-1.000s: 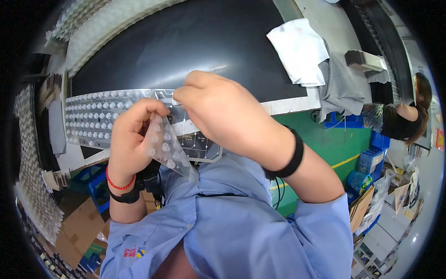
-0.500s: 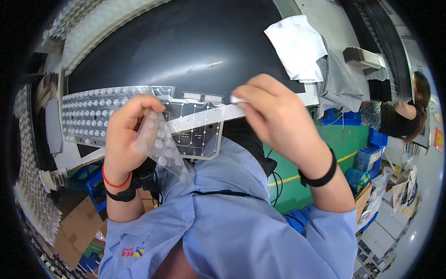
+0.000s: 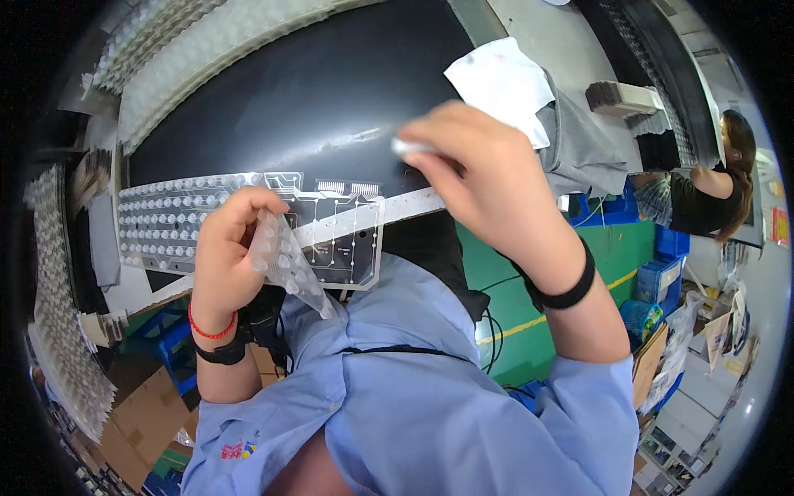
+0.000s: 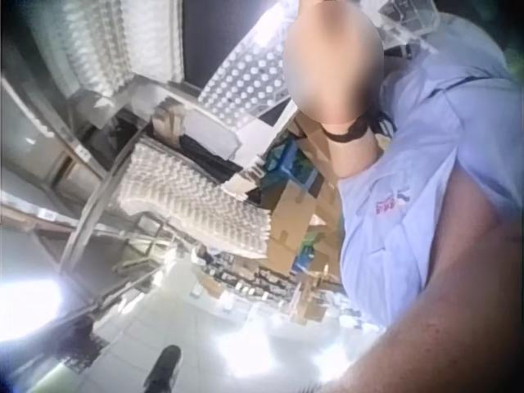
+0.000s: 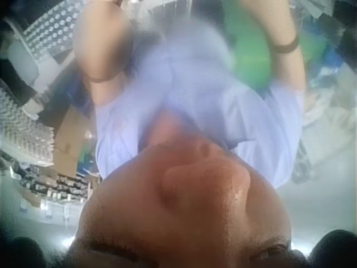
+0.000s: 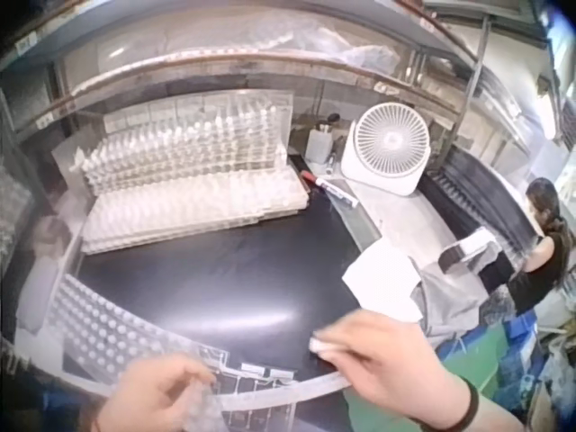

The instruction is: Inspecting and layering keyboard membrane circuits and plastic sheets at an assembly workstation.

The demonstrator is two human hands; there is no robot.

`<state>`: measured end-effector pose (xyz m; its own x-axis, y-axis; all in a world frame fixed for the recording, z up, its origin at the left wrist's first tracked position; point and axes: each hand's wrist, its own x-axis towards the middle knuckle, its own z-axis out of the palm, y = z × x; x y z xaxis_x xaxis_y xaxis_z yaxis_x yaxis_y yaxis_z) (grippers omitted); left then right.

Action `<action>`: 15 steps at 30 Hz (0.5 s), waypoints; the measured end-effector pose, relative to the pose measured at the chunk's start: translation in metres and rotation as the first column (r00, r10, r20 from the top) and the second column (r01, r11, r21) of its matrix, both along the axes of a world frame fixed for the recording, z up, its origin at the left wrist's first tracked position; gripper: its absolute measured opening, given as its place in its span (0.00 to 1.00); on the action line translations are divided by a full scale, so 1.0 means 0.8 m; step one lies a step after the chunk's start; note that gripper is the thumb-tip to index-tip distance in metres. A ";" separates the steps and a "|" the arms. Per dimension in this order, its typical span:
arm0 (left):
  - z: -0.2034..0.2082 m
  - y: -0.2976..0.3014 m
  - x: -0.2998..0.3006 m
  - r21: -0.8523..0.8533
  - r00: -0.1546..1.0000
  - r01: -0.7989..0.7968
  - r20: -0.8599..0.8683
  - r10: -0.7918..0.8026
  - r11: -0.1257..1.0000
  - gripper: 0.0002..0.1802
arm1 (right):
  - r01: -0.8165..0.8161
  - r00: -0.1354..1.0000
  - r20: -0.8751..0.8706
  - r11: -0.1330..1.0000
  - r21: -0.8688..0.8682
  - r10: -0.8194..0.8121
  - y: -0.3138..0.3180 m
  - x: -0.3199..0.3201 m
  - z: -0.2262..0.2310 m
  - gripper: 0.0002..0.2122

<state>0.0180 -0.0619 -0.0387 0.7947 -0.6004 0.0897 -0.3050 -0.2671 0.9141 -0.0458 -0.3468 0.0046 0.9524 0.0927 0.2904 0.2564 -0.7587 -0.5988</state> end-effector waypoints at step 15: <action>0.001 0.006 -0.004 -0.040 0.997 0.061 -0.046 -0.063 0.997 0.12 | 0.248 0.968 0.157 0.814 -0.525 -0.194 -0.091 0.033 -0.032 0.13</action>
<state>0.0149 -0.0572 -0.0376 0.7599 -0.6454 0.0773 -0.2762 -0.2130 0.9372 -0.0196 -0.4193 -0.0209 0.9377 0.0494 0.3439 0.0753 -0.9952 -0.0625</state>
